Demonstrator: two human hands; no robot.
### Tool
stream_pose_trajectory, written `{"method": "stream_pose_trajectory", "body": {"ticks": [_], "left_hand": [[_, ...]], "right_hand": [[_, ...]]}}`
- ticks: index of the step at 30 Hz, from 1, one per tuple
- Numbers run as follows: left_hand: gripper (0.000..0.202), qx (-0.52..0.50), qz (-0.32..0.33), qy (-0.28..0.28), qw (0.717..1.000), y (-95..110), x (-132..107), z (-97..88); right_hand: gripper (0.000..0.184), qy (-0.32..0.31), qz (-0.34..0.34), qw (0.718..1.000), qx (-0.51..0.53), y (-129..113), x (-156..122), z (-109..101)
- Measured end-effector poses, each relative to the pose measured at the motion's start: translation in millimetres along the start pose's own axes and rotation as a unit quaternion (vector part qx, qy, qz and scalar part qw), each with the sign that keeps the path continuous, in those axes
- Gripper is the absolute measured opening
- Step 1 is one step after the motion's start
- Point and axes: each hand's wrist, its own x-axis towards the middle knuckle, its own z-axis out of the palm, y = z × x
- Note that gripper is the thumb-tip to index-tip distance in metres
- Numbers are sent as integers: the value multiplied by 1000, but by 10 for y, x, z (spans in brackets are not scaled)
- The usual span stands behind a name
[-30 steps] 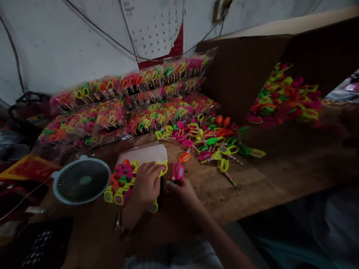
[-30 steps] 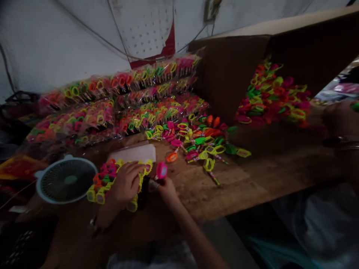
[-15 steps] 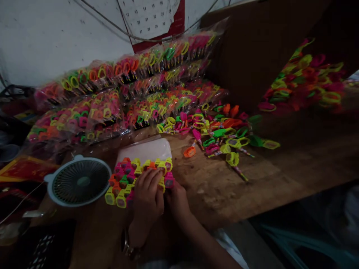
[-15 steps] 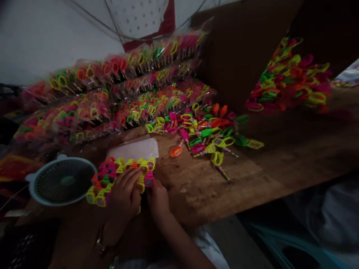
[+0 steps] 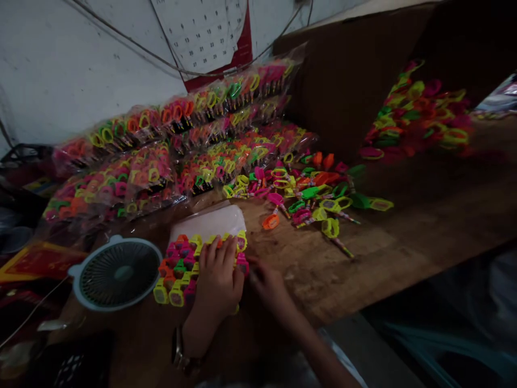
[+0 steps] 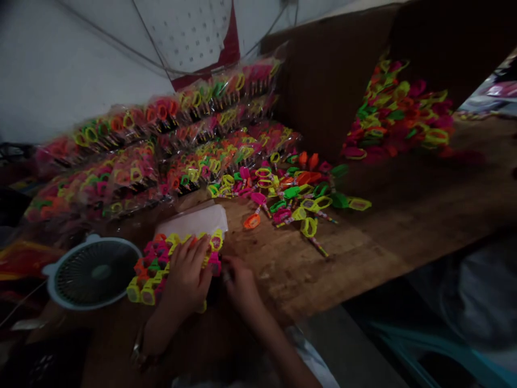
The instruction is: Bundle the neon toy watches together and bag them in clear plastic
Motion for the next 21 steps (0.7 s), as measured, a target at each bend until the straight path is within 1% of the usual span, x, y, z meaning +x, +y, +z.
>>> {"method": "stream_pose_trajectory", "body": {"ticks": [2,3,4,6,8,10,12,14,16,19,21], "left_hand": [[52,-2,-2,-8,1000,8,24,-20],[48,-5,0,-10,1000,12,34,-22],[43,-9,3,-10,1000,15,40,-20],[30,-16,10,-4,1000,20,43,-8],[25,-19,11,2,1000,22,35,6],[24,-19,10,-5,1000,20,24,13],[22,-19,8,-11,1000,11,15,12],[22,-29,1,-9,1000,-8,4,6],[26,-51,-2,5,999,-43,-13,-3],[28,-102,-12,68,992,-121,-50,-31],[28,-130,-33,116,984,-168,-77,-61]], "right_hand": [[40,60,43,995,-60,36,234,-294],[44,95,52,988,-115,56,378,-432],[49,112,48,975,-184,74,530,-554],[56,99,28,942,-319,103,831,-743],[58,67,11,902,-426,118,1085,-860],[53,59,14,869,-491,121,1263,-921],[43,61,32,850,-522,116,1358,-937],[37,60,56,845,-528,113,1381,-918],[36,70,74,851,-515,121,1362,-885],[38,91,88,865,-485,153,1328,-861],[36,90,84,876,-467,174,1328,-881]]}}
